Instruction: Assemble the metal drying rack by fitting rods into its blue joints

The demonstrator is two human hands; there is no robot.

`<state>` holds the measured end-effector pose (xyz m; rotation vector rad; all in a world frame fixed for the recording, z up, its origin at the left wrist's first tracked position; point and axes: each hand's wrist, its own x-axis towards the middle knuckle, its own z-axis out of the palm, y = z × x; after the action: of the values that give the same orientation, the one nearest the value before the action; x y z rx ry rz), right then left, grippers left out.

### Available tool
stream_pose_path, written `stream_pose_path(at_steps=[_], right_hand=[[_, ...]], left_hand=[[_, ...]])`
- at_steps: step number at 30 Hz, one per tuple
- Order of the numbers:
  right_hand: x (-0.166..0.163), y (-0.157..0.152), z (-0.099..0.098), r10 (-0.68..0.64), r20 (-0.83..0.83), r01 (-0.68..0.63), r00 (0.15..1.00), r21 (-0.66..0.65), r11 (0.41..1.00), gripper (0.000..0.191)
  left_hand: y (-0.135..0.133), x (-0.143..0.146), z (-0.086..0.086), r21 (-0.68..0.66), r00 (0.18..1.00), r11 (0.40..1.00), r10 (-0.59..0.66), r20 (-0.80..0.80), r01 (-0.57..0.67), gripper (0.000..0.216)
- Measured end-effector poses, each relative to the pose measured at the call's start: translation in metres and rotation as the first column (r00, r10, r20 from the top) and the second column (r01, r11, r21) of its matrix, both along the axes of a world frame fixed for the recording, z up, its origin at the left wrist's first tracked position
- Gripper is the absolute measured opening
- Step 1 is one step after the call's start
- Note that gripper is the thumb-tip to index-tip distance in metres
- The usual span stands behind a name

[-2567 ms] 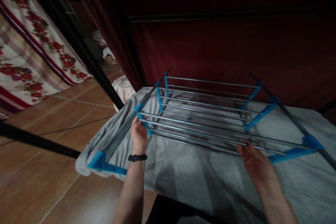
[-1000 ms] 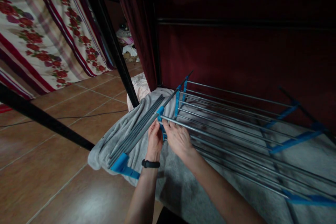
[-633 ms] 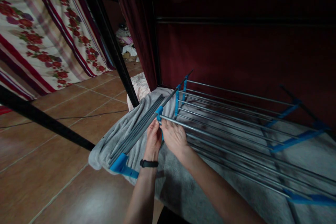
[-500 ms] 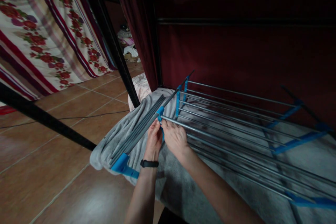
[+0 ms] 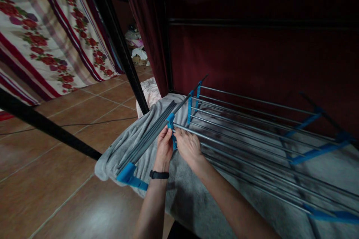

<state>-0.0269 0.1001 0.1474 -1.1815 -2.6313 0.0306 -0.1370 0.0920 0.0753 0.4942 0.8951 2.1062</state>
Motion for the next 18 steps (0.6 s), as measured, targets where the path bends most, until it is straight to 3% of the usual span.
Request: stream_pose_path(at_steps=[18], right_hand=[[0.000, 0.005, -0.016, 0.012, 0.042, -0.012, 0.999, -0.001, 1.000, 0.040]], left_hand=[[0.002, 0.000, 0.000, 0.024, 1.000, 1.000, 0.004, -0.031, -0.004, 0.028]])
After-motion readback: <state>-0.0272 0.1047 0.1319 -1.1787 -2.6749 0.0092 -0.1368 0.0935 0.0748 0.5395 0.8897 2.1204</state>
